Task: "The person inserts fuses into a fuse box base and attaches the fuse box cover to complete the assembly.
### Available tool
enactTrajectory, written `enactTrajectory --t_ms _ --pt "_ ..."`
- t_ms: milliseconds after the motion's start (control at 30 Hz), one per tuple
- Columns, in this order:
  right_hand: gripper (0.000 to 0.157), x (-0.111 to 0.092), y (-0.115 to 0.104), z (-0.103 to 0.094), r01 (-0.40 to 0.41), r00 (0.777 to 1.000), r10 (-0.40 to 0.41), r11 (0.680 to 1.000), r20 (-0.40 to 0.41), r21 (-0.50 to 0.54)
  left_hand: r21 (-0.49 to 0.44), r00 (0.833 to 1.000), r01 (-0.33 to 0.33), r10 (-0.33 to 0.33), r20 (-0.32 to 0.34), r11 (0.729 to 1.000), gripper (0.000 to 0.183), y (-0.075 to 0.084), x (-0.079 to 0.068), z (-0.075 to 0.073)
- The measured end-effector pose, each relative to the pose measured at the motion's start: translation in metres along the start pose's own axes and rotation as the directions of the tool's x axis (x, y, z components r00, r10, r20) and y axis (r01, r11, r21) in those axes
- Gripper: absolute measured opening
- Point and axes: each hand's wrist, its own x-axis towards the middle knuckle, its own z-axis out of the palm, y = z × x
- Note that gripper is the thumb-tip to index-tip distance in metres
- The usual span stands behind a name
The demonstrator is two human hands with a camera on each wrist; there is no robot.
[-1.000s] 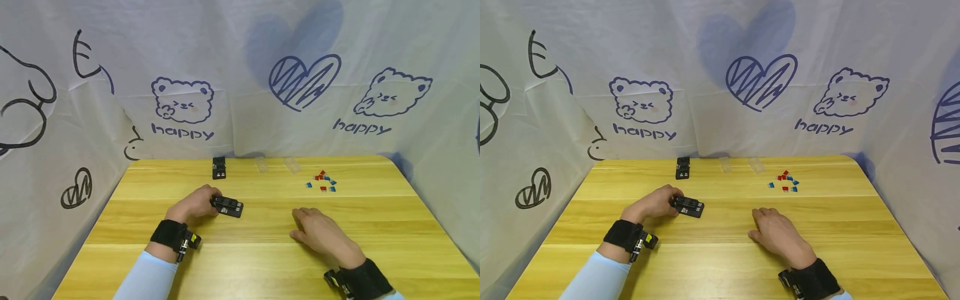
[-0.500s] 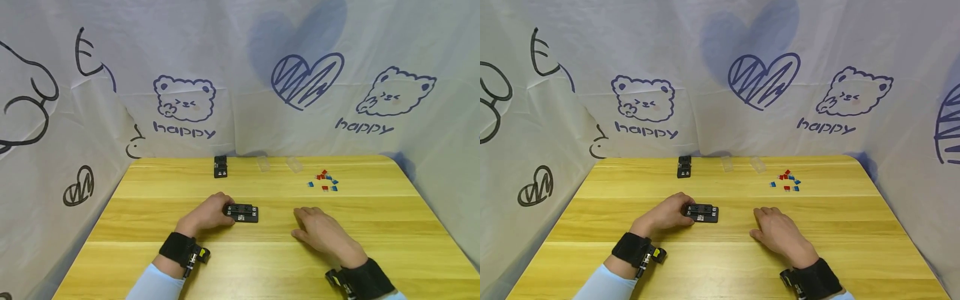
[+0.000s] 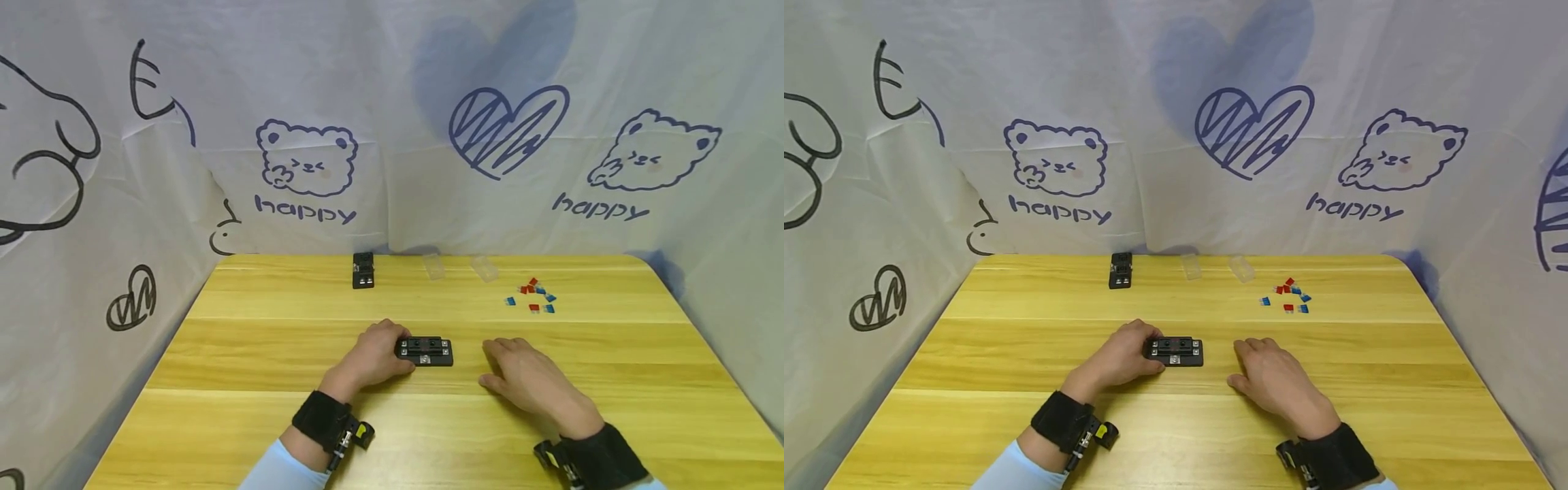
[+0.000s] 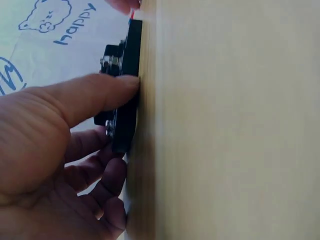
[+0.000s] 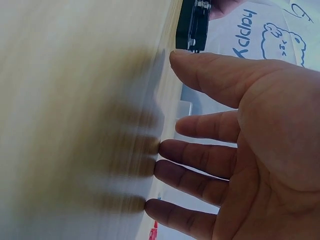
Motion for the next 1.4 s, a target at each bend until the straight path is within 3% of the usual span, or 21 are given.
enactTrajectory --t_ms 367,600,833,1000,1200,1400 --pt "0.06 0.001 0.001 0.0 -0.023 1.0 0.023 1.0 0.004 0.001 -0.105 0.999 0.037 -0.036 0.017 0.994 0.06 -0.003 -0.004 0.0" --pt "0.058 -0.001 0.007 0.0 -0.031 1.0 0.031 0.999 -0.004 0.04 -0.098 1.0 0.024 -0.023 0.006 0.995 0.055 -0.002 -0.005 0.002" --pt "0.054 0.009 0.025 -0.011 -0.068 0.998 0.067 0.992 0.018 0.111 -0.106 0.999 0.039 -0.04 -0.004 0.994 0.056 -0.004 -0.005 0.004" --pt "0.04 0.024 0.045 -0.018 -0.08 0.995 0.087 0.991 -0.059 0.109 -0.116 0.999 0.032 -0.034 -0.021 0.993 0.057 -0.007 -0.006 0.006" --pt "0.02 0.045 0.067 -0.027 -0.179 0.966 0.205 0.97 -0.155 0.165 -0.125 0.998 0.036 -0.042 -0.041 0.991 0.055 -0.006 -0.006 0.006" --pt "0.021 0.064 0.079 -0.035 -0.279 0.929 0.314 0.942 -0.196 0.189 -0.129 0.998 0.051 -0.056 -0.034 0.99 0.057 -0.004 -0.006 0.007"
